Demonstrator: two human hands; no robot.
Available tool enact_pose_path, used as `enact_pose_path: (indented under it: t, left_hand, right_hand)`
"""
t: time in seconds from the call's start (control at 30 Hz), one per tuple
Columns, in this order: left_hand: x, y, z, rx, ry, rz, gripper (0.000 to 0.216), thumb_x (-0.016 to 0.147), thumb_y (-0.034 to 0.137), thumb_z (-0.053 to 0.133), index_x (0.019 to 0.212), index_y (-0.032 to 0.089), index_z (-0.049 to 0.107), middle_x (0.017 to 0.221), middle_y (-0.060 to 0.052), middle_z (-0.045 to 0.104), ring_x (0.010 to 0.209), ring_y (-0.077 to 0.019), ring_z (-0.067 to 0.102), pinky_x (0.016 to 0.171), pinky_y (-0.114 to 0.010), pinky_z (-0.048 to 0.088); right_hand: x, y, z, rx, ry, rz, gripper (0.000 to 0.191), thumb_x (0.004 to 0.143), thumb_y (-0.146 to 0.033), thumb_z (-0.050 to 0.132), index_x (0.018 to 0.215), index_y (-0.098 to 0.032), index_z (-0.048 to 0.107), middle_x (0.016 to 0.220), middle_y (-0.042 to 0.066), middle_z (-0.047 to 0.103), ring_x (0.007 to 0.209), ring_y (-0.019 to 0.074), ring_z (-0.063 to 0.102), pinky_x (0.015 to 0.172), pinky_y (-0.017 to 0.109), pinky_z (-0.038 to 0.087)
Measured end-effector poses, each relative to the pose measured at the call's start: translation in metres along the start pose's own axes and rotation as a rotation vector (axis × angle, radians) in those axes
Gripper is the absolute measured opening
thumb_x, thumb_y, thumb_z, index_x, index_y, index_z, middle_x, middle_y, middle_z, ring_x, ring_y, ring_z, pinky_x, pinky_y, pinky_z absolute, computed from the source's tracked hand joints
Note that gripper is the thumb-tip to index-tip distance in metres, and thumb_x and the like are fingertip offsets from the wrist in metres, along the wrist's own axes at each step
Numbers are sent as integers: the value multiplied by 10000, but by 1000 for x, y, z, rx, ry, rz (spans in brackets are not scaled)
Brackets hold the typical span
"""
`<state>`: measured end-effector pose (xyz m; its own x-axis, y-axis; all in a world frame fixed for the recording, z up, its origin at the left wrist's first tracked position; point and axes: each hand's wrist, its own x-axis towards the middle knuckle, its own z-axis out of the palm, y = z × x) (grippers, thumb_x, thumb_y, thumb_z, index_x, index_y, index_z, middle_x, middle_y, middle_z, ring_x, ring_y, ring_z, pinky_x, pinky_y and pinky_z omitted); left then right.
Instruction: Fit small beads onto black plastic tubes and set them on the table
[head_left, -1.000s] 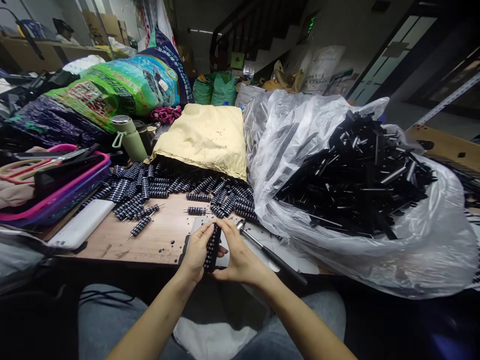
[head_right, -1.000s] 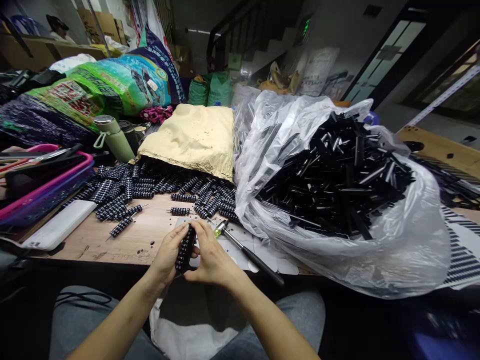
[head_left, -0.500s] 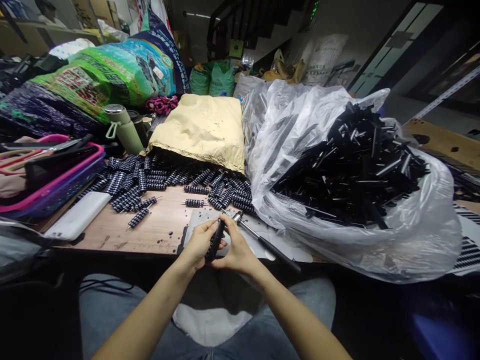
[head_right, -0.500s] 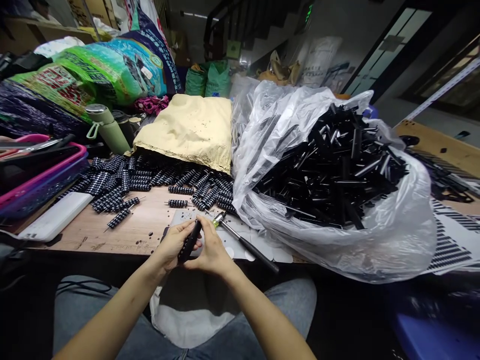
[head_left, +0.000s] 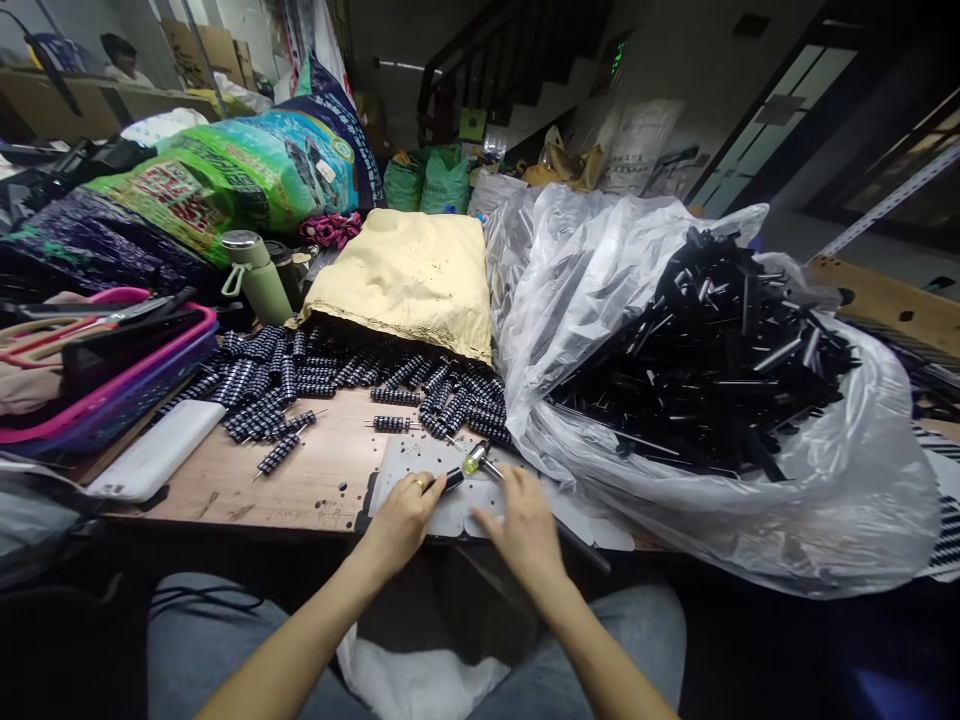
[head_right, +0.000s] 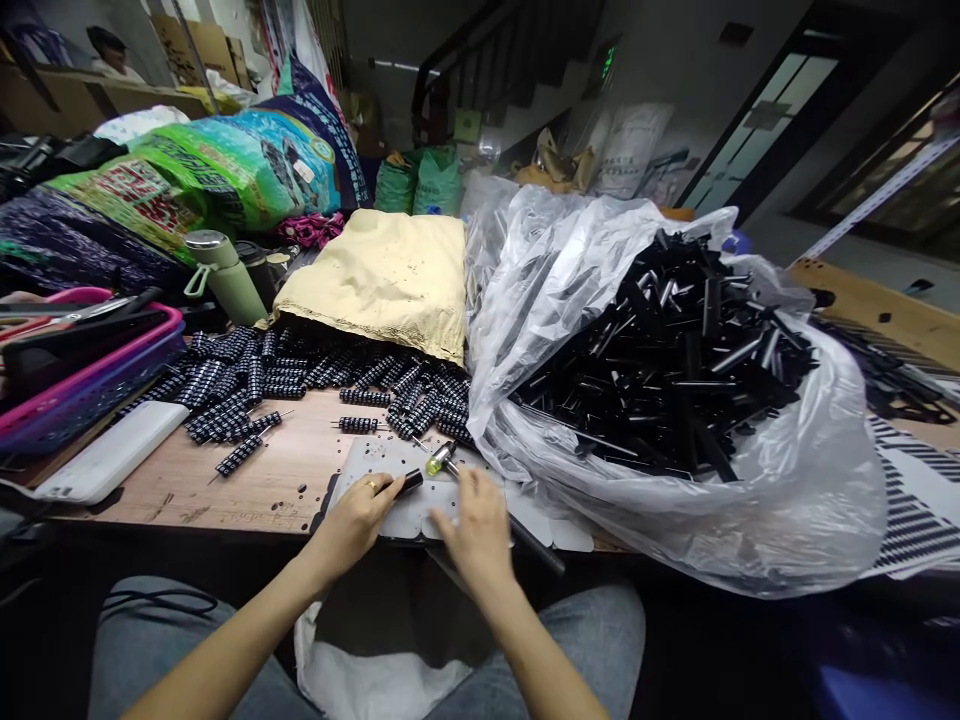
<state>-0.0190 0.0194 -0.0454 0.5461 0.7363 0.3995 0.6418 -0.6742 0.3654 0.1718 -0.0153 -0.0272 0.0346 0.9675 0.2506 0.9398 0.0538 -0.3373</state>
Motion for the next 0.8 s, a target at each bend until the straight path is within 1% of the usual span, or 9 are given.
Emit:
enact_pose_path:
  t: [0.03,0.07,0.13,0.23,0.47,0.53,0.63,0.73,0.8]
  left_hand:
    - [0,-5,-2,57,-9,41,461,778,-1,324,1172,140,518,994,-127,578,915,-197,530,754,-353,461]
    - [-1,-8,-4,109,-18,63,455,776,-3,328,1159,140,527,1003,-126,587,899,-201,535,739,-361,452]
    - [-1,-11,-8,193,-26,73,442,776,0,342,1141,152,541,1014,-113,603,869,-206,544,728,-384,422]
    - [-1,-10,-12,253,-8,60,429,785,10,361,1134,176,546,1014,-90,618,900,-208,540,767,-404,372]
    - [-3,3,0,337,-30,-10,417,830,72,338,1198,182,499,1127,-90,592,1057,-217,502,903,-430,306]
    - [-2,14,9,353,-51,-39,415,856,198,345,1254,127,437,1244,-128,506,1176,-244,412,970,-453,260]
    - [0,28,21,337,-97,-79,623,825,423,365,1309,32,331,1342,-199,368,1282,-291,250,1030,-467,189]
    - [-4,30,31,328,-103,-68,642,817,384,347,1335,14,263,1347,-212,352,1282,-296,251,1037,-458,188]
    - [-8,26,38,349,-72,-34,602,817,282,318,1356,33,215,1350,-197,355,1271,-280,281,1034,-462,200]
  right_hand:
    - [-1,11,-7,-97,27,52,298,773,-367,525,992,-165,521,1030,151,541,985,289,486,796,434,400]
    - [-3,21,-14,-164,27,85,218,813,-369,469,864,-168,537,921,137,570,907,275,515,743,403,407]
    - [-7,29,-28,-183,-60,110,261,865,-376,373,737,-186,498,725,83,579,730,227,547,625,320,395]
    - [-19,18,-39,2,-181,137,310,905,-402,253,771,-210,457,588,8,544,544,166,525,511,247,333]
    - [-27,-19,-43,56,-324,168,369,906,-422,205,672,-221,407,498,-9,493,476,159,497,469,236,249]
    - [-21,-32,-56,175,-251,128,367,907,-429,193,678,-224,393,514,-10,494,489,152,491,474,235,269]
    - [-16,-58,-76,392,-140,23,341,909,-410,202,690,-225,387,533,-16,489,468,129,464,466,227,296]
    - [-16,-77,-73,475,-140,-78,339,911,-378,202,704,-220,419,568,0,526,475,124,481,466,224,319]
    - [-19,-82,-58,381,-233,-89,351,909,-365,202,759,-204,475,598,28,570,495,142,515,473,236,323]
